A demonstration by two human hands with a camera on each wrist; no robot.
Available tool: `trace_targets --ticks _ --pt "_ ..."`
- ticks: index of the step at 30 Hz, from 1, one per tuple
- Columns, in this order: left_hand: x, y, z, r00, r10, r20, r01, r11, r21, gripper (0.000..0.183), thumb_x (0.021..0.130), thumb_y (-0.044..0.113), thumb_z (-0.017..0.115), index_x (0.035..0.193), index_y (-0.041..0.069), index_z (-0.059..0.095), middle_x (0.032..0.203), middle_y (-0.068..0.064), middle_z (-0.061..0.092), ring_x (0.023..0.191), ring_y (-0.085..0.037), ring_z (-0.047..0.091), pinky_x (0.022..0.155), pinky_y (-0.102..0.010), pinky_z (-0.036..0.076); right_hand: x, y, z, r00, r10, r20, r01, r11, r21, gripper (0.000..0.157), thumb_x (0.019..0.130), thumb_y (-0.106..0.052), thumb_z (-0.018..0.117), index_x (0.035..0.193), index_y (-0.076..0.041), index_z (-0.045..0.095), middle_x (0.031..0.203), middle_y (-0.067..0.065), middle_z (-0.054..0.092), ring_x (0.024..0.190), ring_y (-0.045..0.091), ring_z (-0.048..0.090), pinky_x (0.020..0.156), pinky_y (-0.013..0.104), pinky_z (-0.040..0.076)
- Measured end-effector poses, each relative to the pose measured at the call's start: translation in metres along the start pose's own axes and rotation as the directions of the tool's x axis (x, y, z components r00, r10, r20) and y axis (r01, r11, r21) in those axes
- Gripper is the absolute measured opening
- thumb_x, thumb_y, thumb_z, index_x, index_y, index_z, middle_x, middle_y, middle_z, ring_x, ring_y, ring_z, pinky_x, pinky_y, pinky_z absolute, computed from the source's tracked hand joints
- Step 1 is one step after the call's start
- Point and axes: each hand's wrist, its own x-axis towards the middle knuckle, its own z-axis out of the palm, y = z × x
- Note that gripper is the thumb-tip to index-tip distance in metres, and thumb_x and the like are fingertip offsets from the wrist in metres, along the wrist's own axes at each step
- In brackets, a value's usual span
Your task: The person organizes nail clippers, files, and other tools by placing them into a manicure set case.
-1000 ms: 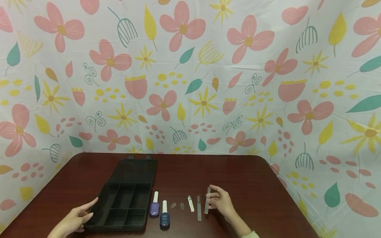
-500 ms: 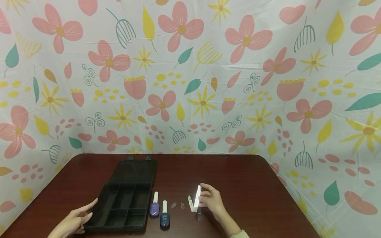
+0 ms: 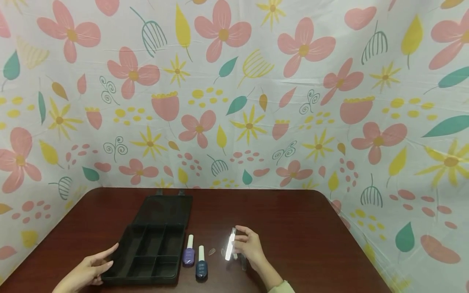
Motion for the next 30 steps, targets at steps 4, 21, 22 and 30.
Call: trace_targets --ticks 4,21,22,30 --pt "-0.001 0.003 -0.001 1.0 -0.009 -0.026 0.01 1.0 0.018 0.064 0.091 0.024 0.052 0.138 -0.003 0.018 0.058 0.001 0.04 0.046 -0.01 0.033 0.049 -0.027 0.036 0.003 -0.001 0.005 1.0 -0.004 0.002 0.004 1.0 0.004 0.054 0.08 0.011 0.058 0.126 0.019 0.032 0.1 0.034 0.056 0.078 0.026 0.063 0.063 0.038 0.051" --pt "-0.002 0.001 0.002 0.997 0.073 -0.032 -0.07 0.995 0.071 0.054 0.091 0.006 0.049 0.136 -0.007 0.022 0.071 -0.005 0.048 0.053 -0.012 0.039 0.054 -0.031 0.045 0.023 0.0 0.033 1.0 -0.021 -0.021 0.022 0.998 0.063 0.054 0.075 0.016 0.058 0.124 0.019 0.034 0.081 0.021 0.059 0.064 0.017 0.06 0.059 0.038 0.051" --pt "-0.002 0.002 0.002 0.997 0.068 -0.035 -0.066 0.995 0.069 0.054 0.091 0.006 0.049 0.136 -0.007 0.022 0.071 -0.005 0.048 0.053 -0.012 0.039 0.054 -0.031 0.045 0.023 -0.001 0.034 1.0 -0.014 -0.015 0.015 0.998 0.068 0.054 0.076 0.016 0.058 0.124 0.019 0.034 0.081 0.02 0.059 0.064 0.017 0.06 0.06 0.038 0.051" --pt "-0.001 0.005 0.003 0.998 0.045 -0.043 -0.042 0.998 0.049 0.053 0.091 0.004 0.047 0.136 -0.005 0.022 0.062 0.0 0.038 0.051 -0.011 0.033 0.051 -0.029 0.041 0.029 -0.005 0.042 1.0 -0.015 0.01 0.014 0.996 0.088 0.047 0.078 0.014 0.058 0.121 0.018 0.04 0.082 0.013 0.059 0.065 0.015 0.06 0.062 0.034 0.051"
